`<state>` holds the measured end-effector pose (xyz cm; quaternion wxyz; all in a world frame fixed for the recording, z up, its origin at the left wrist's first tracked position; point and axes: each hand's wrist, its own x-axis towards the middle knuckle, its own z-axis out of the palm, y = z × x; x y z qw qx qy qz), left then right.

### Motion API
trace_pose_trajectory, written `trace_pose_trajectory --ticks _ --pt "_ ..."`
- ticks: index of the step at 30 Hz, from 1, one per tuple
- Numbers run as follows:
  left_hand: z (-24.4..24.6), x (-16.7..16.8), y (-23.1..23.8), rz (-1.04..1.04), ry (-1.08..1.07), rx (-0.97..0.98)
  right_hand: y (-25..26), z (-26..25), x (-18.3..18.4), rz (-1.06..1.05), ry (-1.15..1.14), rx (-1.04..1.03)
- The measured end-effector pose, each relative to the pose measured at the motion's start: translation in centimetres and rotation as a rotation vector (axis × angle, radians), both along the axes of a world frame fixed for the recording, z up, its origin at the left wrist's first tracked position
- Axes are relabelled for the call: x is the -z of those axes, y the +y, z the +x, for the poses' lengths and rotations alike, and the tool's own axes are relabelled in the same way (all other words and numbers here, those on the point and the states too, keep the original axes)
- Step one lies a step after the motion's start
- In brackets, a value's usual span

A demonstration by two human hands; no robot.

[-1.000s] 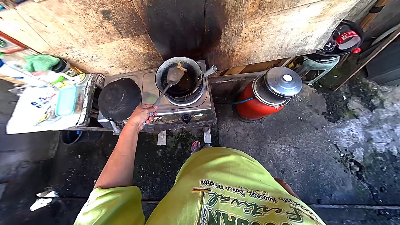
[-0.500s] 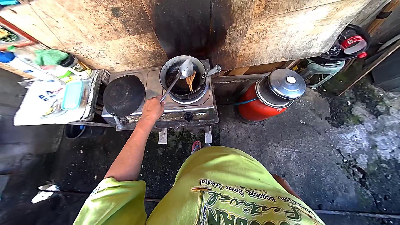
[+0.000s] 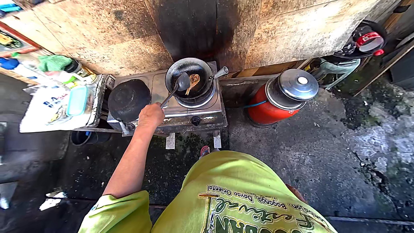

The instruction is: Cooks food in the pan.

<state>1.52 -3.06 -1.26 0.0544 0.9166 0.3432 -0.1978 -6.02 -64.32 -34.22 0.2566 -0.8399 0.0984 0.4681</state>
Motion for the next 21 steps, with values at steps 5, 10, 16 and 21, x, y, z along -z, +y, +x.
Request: trace_pose_trajectory --ticks 5,10,16,21 --pt "0.5 1.7 0.3 -0.184 -0.141 -0.096 2.1 1.1 -1.4 -0.086 0.098 0.020" --pt "0.7 5.7 0.6 -0.374 -0.230 -0.171 3.0 1.9 -3.0 -0.111 0.080 -0.003" --pt "1.1 5.3 0.6 -0.390 -0.169 -0.164 2.5 2.1 -2.1 -0.129 0.102 -0.041" --pt "1.2 5.1 0.9 -0.433 -0.163 -0.190 1.1 1.7 1.1 -0.028 0.082 -0.003"
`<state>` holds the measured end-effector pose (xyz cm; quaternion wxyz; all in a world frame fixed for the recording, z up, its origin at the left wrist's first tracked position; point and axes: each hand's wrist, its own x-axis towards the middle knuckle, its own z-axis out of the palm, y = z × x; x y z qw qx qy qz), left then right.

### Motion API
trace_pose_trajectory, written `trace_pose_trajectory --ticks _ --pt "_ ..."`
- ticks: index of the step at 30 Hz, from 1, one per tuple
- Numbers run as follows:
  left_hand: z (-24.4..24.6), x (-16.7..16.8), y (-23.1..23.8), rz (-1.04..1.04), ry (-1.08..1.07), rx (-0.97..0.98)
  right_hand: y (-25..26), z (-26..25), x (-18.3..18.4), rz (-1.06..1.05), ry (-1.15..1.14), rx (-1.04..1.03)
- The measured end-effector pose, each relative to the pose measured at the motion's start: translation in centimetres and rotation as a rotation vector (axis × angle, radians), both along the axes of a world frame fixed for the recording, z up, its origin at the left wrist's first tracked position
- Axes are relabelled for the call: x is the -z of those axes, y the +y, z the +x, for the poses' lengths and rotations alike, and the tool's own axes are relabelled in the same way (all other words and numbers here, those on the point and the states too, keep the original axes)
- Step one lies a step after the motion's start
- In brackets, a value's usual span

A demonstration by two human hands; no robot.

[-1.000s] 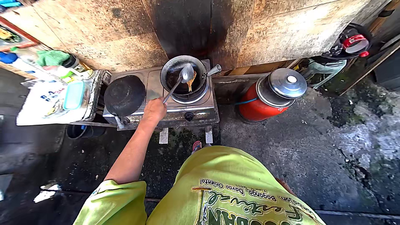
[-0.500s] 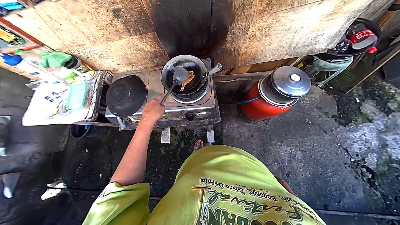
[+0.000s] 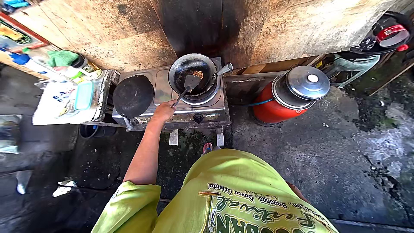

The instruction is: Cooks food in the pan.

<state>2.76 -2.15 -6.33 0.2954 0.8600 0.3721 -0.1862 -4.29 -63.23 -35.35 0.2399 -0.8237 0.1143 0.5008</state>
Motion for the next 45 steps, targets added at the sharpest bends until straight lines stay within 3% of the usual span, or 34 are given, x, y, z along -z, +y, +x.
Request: trace_pose_trajectory --ticks 7,22,32,35,37,39,40,42,44,45 --pt "-0.1 0.3 -0.3 0.048 0.016 0.036 2.9 1.7 -4.5 -0.084 0.024 -0.063" --pt "0.6 -0.8 0.1 0.034 0.038 0.028 1.4 2.3 -2.9 -0.049 0.051 -0.062" --pt "0.5 -1.0 0.6 0.008 0.032 0.030 2.8 2.8 -4.8 -0.089 0.050 -0.107" --pt "0.0 -1.9 1.1 -0.026 -0.001 -0.038 2.0 2.8 -3.1 -0.070 0.042 -0.095" --pt "-0.3 -2.8 1.2 0.002 -0.010 -0.016 -0.5 1.7 1.8 -0.023 -0.045 -0.048" --pt "-0.8 -3.6 1.0 0.042 -0.019 0.018 -1.8 1.5 3.6 -0.009 -0.003 -0.050" --pt "-1.0 -3.9 0.9 0.066 -0.002 0.036 -1.7 1.5 2.9 -0.002 0.029 -0.071" --pt "-1.0 -4.2 0.8 0.107 0.051 0.069 -0.8 0.8 2.0 0.000 -0.114 -0.053" --pt "-0.8 -4.4 0.7 0.140 0.094 0.107 0.8 2.1 -1.3 0.008 0.006 -0.078" --pt "-0.5 -4.6 0.5 0.152 0.109 0.123 1.1 2.3 -1.3 -0.005 0.017 -0.077"
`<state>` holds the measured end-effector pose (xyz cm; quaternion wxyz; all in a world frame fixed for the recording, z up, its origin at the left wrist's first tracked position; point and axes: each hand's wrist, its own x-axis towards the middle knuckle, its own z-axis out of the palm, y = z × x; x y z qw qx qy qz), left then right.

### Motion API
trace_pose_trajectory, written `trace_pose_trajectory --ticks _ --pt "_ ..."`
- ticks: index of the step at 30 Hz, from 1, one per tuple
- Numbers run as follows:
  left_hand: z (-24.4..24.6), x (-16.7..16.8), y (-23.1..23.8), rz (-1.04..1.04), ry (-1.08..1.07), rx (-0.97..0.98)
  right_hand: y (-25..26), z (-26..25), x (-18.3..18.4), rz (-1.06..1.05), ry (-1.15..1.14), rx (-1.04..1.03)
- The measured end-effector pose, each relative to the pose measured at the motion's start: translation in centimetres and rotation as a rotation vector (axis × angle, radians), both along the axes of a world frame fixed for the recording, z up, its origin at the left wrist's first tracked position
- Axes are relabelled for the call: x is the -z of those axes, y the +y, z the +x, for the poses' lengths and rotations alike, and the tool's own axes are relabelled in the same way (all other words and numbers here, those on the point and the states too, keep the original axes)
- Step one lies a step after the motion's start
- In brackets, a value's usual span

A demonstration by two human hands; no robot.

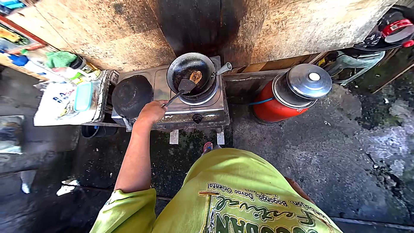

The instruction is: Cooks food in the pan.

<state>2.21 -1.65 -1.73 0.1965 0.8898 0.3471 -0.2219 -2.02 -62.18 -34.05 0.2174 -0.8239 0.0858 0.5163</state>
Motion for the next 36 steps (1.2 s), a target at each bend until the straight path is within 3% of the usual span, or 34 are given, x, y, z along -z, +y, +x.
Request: trace_pose_trajectory --ticks 2,5,12,22,31,36 --pt "0.5 -0.3 -0.3 0.017 0.027 0.023 0.2 -0.3 0.2 -0.035 -0.050 0.003" --pt "0.9 -0.7 -0.5 0.032 0.051 0.041 1.3 0.8 -2.3 -0.080 0.041 -0.034" --pt "1.4 -0.9 0.2 0.026 0.080 0.041 1.3 0.8 -2.0 -0.066 0.027 -0.019" --pt "2.5 -3.2 -1.3 0.238 0.115 0.157 1.3 0.8 -2.0 -0.080 0.031 0.007" --pt "2.6 1.4 -3.2 0.126 -0.046 0.013 0.6 -0.3 -0.6 -0.035 0.016 0.056" --pt "1.8 3.2 -3.4 0.081 -0.027 0.015 1.2 0.0 -3.2 -0.091 0.038 -0.005"
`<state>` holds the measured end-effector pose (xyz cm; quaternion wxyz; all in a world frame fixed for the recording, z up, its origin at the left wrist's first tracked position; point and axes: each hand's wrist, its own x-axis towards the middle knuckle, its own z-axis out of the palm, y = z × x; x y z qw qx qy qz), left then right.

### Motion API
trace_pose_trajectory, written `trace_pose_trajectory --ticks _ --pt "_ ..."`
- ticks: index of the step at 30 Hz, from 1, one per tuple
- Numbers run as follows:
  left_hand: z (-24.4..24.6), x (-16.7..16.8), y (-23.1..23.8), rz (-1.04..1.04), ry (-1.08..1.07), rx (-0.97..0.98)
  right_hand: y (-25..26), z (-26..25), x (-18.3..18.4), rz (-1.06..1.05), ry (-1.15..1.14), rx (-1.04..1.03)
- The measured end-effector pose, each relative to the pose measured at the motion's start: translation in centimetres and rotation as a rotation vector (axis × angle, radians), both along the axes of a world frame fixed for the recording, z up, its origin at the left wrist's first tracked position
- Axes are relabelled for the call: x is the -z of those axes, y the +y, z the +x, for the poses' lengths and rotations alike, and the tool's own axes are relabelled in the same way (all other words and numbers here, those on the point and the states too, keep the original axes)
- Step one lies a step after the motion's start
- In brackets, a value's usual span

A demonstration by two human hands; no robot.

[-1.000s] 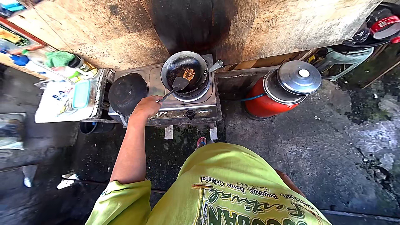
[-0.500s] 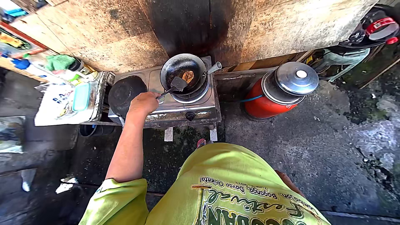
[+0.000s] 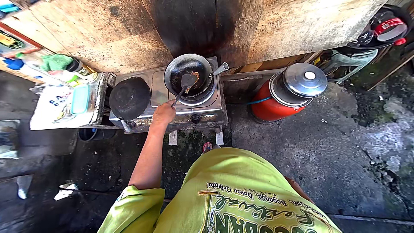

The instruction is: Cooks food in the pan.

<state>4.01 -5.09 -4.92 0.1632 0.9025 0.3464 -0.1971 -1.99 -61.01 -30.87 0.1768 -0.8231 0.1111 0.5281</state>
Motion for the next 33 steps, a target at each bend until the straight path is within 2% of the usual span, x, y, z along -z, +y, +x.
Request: trace_pose_trajectory --ticks 8,15,23,29,33 --pt "0.3 -0.4 0.1 0.004 0.031 -0.005 0.5 0.3 -0.9 0.012 -0.013 -0.008" --pt "0.9 -0.7 0.0 0.064 0.075 0.024 -0.4 0.2 0.7 0.019 -0.029 -0.009" --pt "1.4 -1.6 -0.4 0.123 0.114 0.074 -0.2 -0.4 0.2 0.002 -0.013 -0.008" --pt "0.6 -3.4 0.3 0.117 0.048 0.040 -0.4 -0.2 0.3 0.003 -0.007 0.001" --pt "-0.6 -5.0 0.6 0.119 0.101 0.054 -0.4 -0.5 0.3 0.004 -0.002 0.005"
